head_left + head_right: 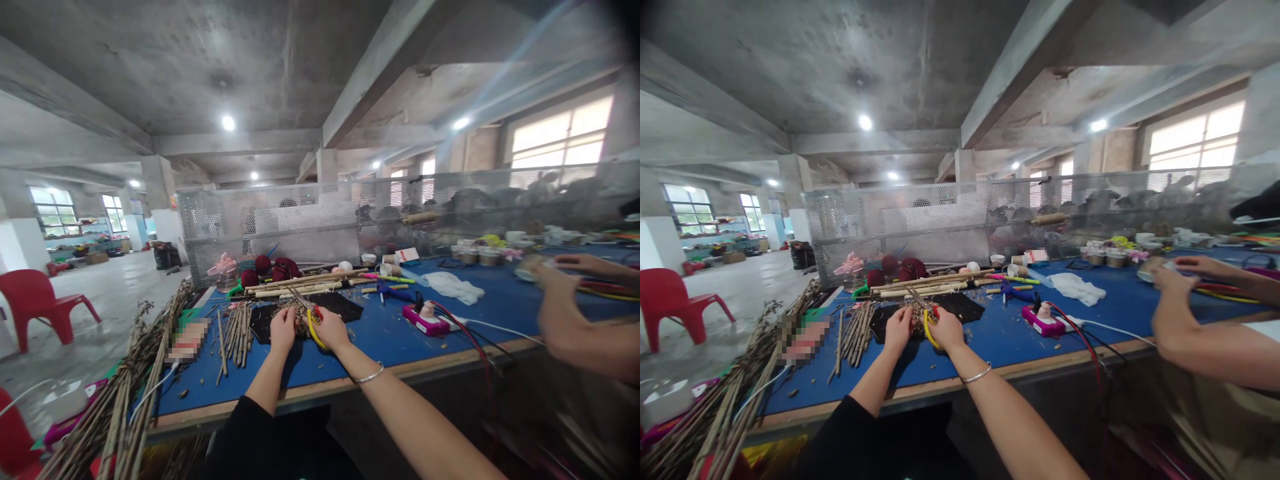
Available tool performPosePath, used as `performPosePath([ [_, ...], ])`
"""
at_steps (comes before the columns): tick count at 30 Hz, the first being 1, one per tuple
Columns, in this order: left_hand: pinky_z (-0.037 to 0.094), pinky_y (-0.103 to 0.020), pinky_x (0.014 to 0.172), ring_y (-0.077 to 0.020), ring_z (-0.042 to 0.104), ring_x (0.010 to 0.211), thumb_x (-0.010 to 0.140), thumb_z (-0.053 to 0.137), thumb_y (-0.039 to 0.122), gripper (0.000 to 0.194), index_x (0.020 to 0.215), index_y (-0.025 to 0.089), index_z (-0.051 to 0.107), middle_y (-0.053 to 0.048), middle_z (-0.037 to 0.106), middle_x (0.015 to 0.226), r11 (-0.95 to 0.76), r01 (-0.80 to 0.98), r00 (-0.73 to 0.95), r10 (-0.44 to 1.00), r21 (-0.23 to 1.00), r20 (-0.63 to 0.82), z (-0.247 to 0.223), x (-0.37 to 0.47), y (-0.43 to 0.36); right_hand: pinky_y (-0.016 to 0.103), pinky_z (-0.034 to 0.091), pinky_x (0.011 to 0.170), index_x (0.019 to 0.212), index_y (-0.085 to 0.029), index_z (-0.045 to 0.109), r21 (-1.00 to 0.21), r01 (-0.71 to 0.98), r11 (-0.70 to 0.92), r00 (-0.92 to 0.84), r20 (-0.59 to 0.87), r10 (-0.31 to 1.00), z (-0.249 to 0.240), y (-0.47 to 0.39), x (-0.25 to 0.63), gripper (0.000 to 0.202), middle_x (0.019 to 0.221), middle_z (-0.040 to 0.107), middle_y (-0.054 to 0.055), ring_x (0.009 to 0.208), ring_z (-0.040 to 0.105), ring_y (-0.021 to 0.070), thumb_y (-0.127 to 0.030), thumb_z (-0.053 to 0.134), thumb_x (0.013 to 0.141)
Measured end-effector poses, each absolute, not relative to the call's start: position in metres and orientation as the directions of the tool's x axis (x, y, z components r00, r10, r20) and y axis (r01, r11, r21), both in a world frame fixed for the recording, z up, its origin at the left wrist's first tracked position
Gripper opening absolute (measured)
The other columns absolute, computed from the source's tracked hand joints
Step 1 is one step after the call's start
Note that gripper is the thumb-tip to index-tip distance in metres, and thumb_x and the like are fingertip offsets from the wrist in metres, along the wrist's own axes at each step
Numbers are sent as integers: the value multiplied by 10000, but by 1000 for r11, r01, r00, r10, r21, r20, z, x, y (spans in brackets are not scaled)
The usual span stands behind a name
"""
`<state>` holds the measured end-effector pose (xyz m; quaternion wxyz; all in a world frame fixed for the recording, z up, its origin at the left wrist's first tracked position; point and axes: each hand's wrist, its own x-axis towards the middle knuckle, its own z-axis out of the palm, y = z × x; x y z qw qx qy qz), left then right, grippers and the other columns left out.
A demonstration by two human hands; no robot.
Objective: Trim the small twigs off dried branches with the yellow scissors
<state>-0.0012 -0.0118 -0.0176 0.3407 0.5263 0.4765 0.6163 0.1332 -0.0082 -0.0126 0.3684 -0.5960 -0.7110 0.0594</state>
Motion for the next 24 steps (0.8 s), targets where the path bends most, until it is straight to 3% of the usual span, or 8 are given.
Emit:
performPosePath([
  [3, 264, -185, 345, -61, 335, 349, 776, 434, 446, 361, 912, 137, 562, 51, 421, 496, -280, -86, -213, 942, 956, 257, -21, 4, -7, 239, 372, 631, 972, -219, 554, -508, 821, 261, -7, 448, 894, -12, -14, 131, 470, 848, 640, 47, 796, 596, 189, -604, 484, 713],
  [11, 331, -169, 366, -73, 459, 476, 742, 512, 337, 277, 935, 144, 557, -53, 596, 778, -266, -78, -140, 957, 961, 253, -22, -7, -14, 275, 376, 764, 958, -159, 533, -379, 831, 407, -151, 551, 821, -14, -17, 132, 491, 928, 592, 91, 893, 545, 198, -556, 568, 672],
  [19, 309, -170, 382, -77, 450, 461, 706, 517, 353, 247, 823, 144, 575, -12, 592, 661, -286, -51, -119, 953, 957, 278, -21, -5, -17, 293, 375, 784, 952, -163, 537, -305, 836, 456, -206, 596, 776, -16, -16, 132, 553, 914, 583, 88, 893, 534, 212, -603, 590, 622],
  [24, 366, -190, 476, -94, 479, 515, 694, 517, 326, 217, 752, 136, 605, -10, 593, 617, -353, 41, -165, 920, 935, 355, -23, -10, -15, 296, 364, 810, 985, -156, 522, -272, 843, 463, -230, 597, 769, -17, -18, 132, 587, 938, 577, 91, 926, 524, 219, -605, 596, 614],
])
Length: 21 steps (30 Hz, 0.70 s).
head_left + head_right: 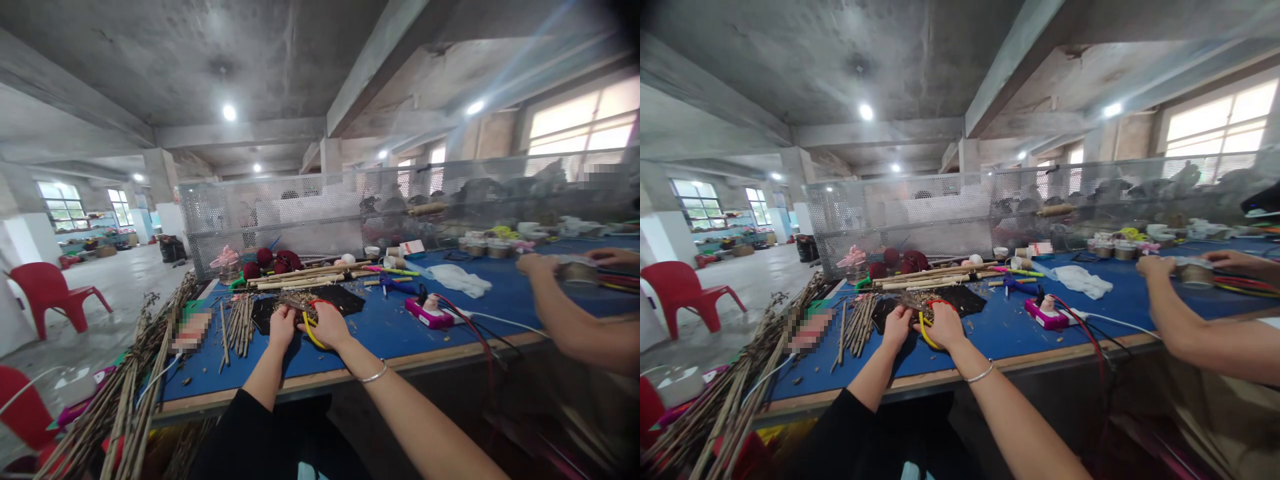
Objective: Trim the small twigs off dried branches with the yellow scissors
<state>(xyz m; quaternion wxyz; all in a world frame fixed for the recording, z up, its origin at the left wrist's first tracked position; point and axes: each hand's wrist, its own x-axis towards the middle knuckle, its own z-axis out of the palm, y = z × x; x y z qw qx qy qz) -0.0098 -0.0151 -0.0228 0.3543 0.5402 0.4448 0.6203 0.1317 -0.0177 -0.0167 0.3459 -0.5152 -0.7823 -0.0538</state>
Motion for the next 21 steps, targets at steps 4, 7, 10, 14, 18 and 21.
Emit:
performPosePath([
  [4, 370, -198, 494, -99, 481, 519, 692, 521, 338, 216, 701, 140, 606, -10, 589, 599, -372, 89, -164, 910, 924, 381, -26, -11, -13, 280, 367, 778, 965, -164, 518, -292, 860, 419, -217, 534, 817, -13, -21, 131, 564, 948, 588, 91, 911, 542, 216, -613, 579, 629],
  [7, 333, -199, 430, -84, 422, 438, 694, 515, 369, 246, 727, 141, 601, 7, 562, 561, -324, 49, -147, 933, 945, 327, -26, -9, -14, 272, 373, 726, 940, -178, 514, -314, 874, 370, -204, 452, 868, -10, -22, 131, 514, 909, 614, 86, 862, 572, 210, -615, 534, 672],
  [10, 322, -193, 406, -75, 402, 420, 697, 514, 377, 271, 800, 141, 596, 11, 567, 588, -339, -14, -110, 935, 941, 336, -25, -6, -15, 280, 374, 710, 950, -187, 510, -319, 887, 334, -195, 397, 897, -7, -22, 131, 494, 880, 632, 84, 848, 588, 218, -613, 502, 699],
  [14, 341, -188, 421, -73, 418, 434, 695, 522, 374, 271, 812, 141, 596, -1, 583, 620, -355, -29, -98, 931, 934, 351, -27, -5, -13, 284, 377, 708, 958, -186, 518, -319, 897, 306, -181, 367, 912, -4, -22, 131, 505, 887, 638, 88, 856, 594, 231, -620, 493, 700],
  [18, 333, -182, 414, -66, 408, 428, 686, 533, 363, 243, 766, 141, 587, 10, 562, 602, -358, -31, -110, 929, 933, 353, -29, -6, -10, 285, 378, 700, 957, -188, 526, -323, 897, 303, -185, 349, 919, -5, -21, 131, 506, 892, 639, 88, 847, 597, 231, -624, 481, 705],
  [21, 336, -186, 411, -64, 412, 416, 686, 524, 363, 244, 771, 141, 579, 16, 555, 603, -336, -75, -99, 939, 939, 328, -30, -6, -8, 286, 376, 691, 943, -184, 521, -308, 899, 311, -183, 380, 907, -7, -21, 131, 505, 865, 638, 90, 830, 597, 229, -629, 462, 714],
])
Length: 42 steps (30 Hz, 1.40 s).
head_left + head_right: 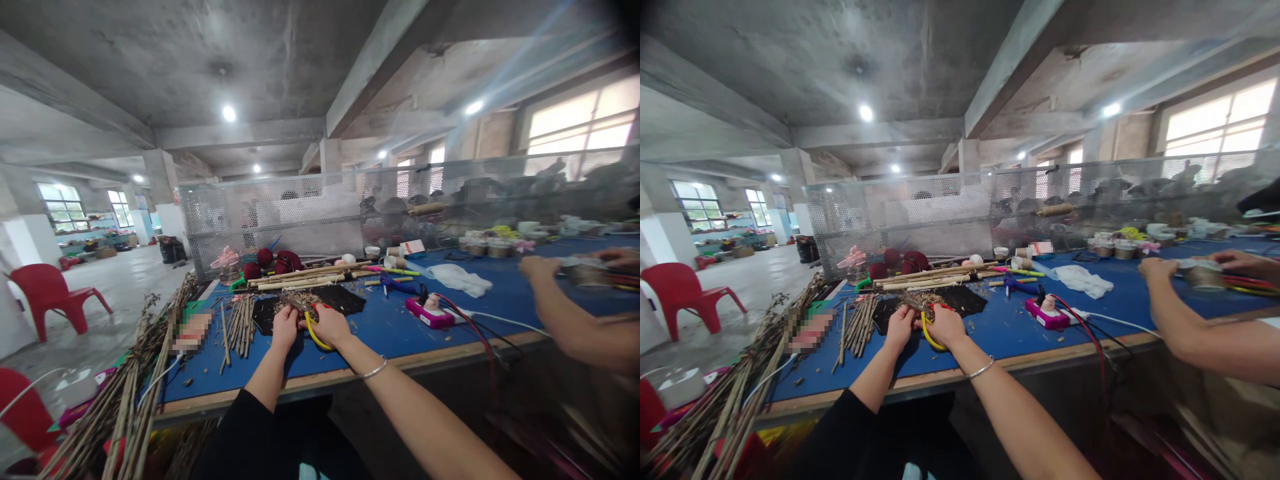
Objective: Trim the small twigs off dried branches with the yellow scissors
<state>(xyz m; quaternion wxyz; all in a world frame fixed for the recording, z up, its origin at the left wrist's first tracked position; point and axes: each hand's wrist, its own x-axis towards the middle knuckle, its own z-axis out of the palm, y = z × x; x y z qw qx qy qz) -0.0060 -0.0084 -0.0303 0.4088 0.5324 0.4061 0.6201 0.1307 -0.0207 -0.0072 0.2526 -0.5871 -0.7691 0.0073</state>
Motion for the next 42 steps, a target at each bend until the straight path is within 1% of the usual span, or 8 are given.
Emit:
performPosePath([
  [7, 385, -206, 465, -83, 474, 463, 639, 583, 366, 254, 741, 134, 591, -4, 584, 623, -267, -152, -54, 964, 952, 262, -32, -3, -8, 300, 371, 744, 908, -150, 504, -236, 912, 336, -173, 522, 835, -8, -22, 128, 553, 925, 599, 123, 881, 563, 235, -654, 481, 682],
  [11, 402, -213, 496, -91, 492, 489, 623, 602, 389, 279, 734, 133, 595, -11, 595, 625, -261, -186, -35, 965, 947, 259, -31, -2, -9, 287, 376, 736, 922, -155, 494, -265, 902, 341, -186, 475, 860, -7, -21, 129, 535, 922, 604, 116, 876, 571, 225, -642, 475, 700],
  [15, 409, -212, 518, -105, 511, 532, 664, 571, 367, 246, 732, 134, 610, -24, 608, 639, -318, -101, -64, 948, 943, 313, -31, -5, -9, 283, 388, 673, 930, -177, 494, -295, 898, 327, -188, 416, 890, -6, -20, 130, 532, 860, 632, 90, 818, 598, 226, -658, 437, 710],
  [19, 393, -199, 502, -105, 506, 531, 689, 553, 338, 211, 696, 136, 613, -22, 600, 618, -356, -10, -108, 930, 935, 353, -30, -7, -9, 304, 395, 666, 923, -178, 519, -288, 913, 288, -173, 367, 914, -7, -19, 130, 553, 852, 642, 106, 804, 606, 245, -675, 420, 703],
  [26, 358, -185, 439, -75, 467, 457, 674, 574, 337, 210, 723, 136, 604, -16, 589, 608, -294, -82, -151, 948, 952, 280, -30, -5, -10, 305, 407, 676, 937, -183, 560, -310, 911, 273, -158, 349, 924, -8, -18, 129, 569, 864, 648, 105, 823, 606, 251, -680, 416, 700],
  [34, 340, -185, 406, -77, 450, 424, 679, 577, 358, 218, 679, 144, 619, -15, 582, 564, -239, 19, -192, 952, 971, 238, -35, -9, -6, 302, 411, 659, 911, -191, 580, -293, 924, 245, -140, 338, 931, -11, -17, 129, 555, 845, 650, 107, 794, 611, 242, -678, 405, 712],
  [39, 367, -190, 434, -68, 459, 431, 645, 625, 338, 254, 784, 125, 618, -24, 603, 602, -213, -80, -225, 956, 974, 190, -34, -8, -4, 307, 405, 683, 895, -176, 569, -273, 941, 202, -91, 371, 924, -11, -18, 130, 556, 834, 640, 114, 813, 603, 246, -677, 436, 696],
  [42, 374, -193, 440, -58, 451, 420, 615, 650, 312, 249, 753, 110, 600, -23, 598, 595, -206, -136, -261, 951, 969, 165, -33, -8, -5, 305, 396, 700, 903, -175, 549, -272, 933, 236, -109, 411, 905, -11, -18, 131, 553, 852, 628, 104, 827, 591, 237, -673, 468, 677],
])
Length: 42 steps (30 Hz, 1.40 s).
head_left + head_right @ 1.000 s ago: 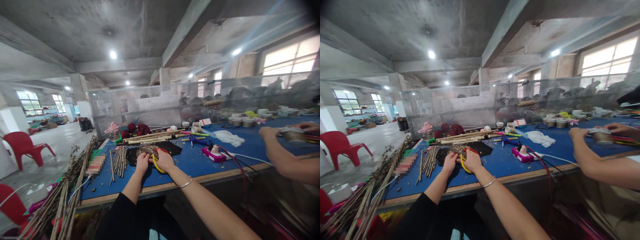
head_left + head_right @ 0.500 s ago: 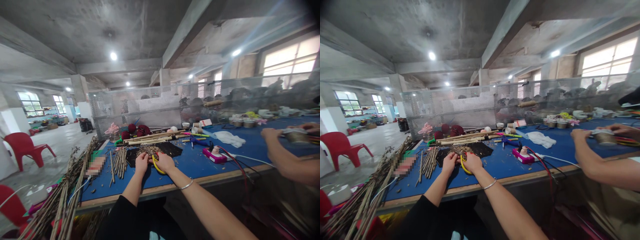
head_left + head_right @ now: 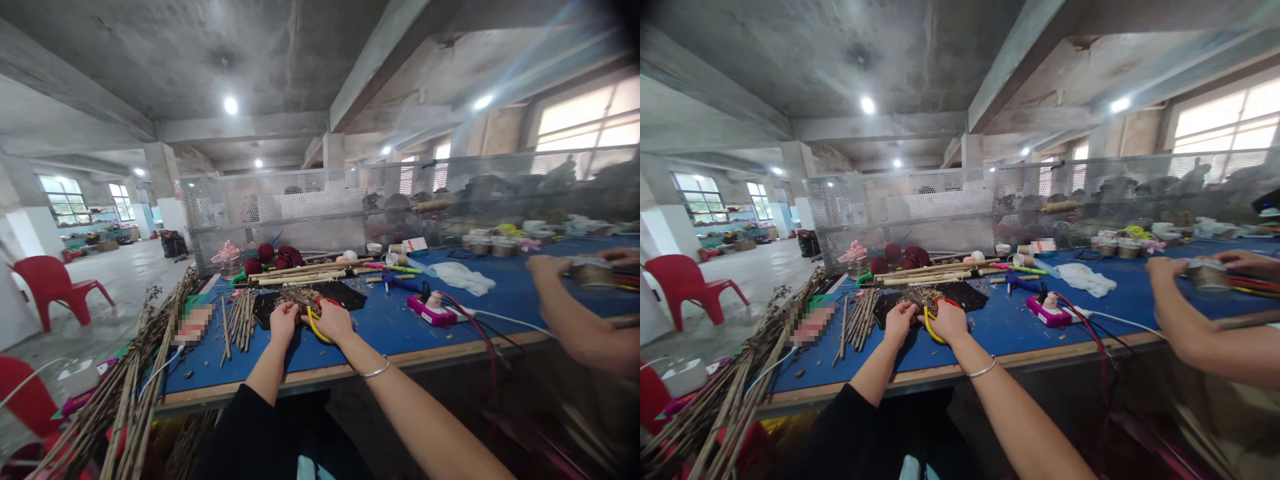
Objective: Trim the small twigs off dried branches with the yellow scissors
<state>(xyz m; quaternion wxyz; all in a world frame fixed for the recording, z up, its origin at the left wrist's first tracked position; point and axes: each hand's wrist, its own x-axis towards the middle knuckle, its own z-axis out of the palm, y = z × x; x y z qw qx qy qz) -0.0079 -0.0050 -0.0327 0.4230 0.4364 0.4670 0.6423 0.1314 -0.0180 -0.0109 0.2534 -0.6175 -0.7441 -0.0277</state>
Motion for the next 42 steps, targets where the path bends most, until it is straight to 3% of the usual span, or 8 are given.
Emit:
performPosePath([
  [7, 353, -194, 418, -64, 433, 394, 570, 665, 301, 233, 693, 117, 590, 23, 531, 484, -219, -121, -321, 931, 968, 171, -31, -9, -7, 299, 371, 755, 940, -155, 522, -245, 901, 357, -203, 490, 848, -16, -14, 133, 578, 923, 590, 107, 883, 548, 225, -649, 536, 641],
  [12, 340, -195, 423, -77, 445, 407, 579, 641, 297, 190, 664, 129, 618, 17, 540, 478, -262, 26, -335, 907, 965, 256, -34, -12, -4, 299, 361, 782, 947, -151, 519, -252, 885, 390, -237, 477, 846, -16, -14, 133, 584, 934, 586, 108, 909, 541, 224, -649, 536, 643],
  [25, 361, -198, 496, -103, 513, 495, 647, 567, 376, 276, 726, 137, 680, -8, 601, 536, -222, 338, -354, 870, 915, 342, -36, -16, -4, 326, 419, 697, 952, -169, 546, -228, 932, 281, -202, 314, 927, -5, -16, 133, 616, 893, 636, 122, 844, 600, 263, -705, 373, 704],
  [33, 374, -212, 553, -129, 556, 565, 653, 570, 311, 197, 678, 154, 687, -26, 625, 558, -150, 485, -349, 870, 862, 347, -29, -13, -11, 326, 440, 675, 913, -163, 593, -217, 941, 258, -198, 262, 945, -5, -19, 136, 642, 869, 644, 134, 824, 613, 276, -723, 372, 689],
  [37, 394, -228, 581, -142, 574, 594, 656, 575, 296, 188, 686, 148, 689, -41, 643, 599, -148, 467, -351, 874, 872, 336, -28, -12, -13, 305, 437, 652, 861, -175, 622, -227, 939, 258, -200, 249, 948, -2, -21, 140, 621, 835, 652, 125, 803, 618, 267, -721, 381, 687],
  [42, 434, -254, 633, -164, 597, 666, 662, 601, 341, 257, 797, 144, 695, -65, 668, 696, -236, 319, -370, 861, 918, 350, -34, -15, -5, 285, 415, 656, 826, -197, 640, -257, 930, 263, -168, 339, 926, 3, -24, 141, 574, 816, 653, 114, 790, 613, 241, -693, 375, 713],
])
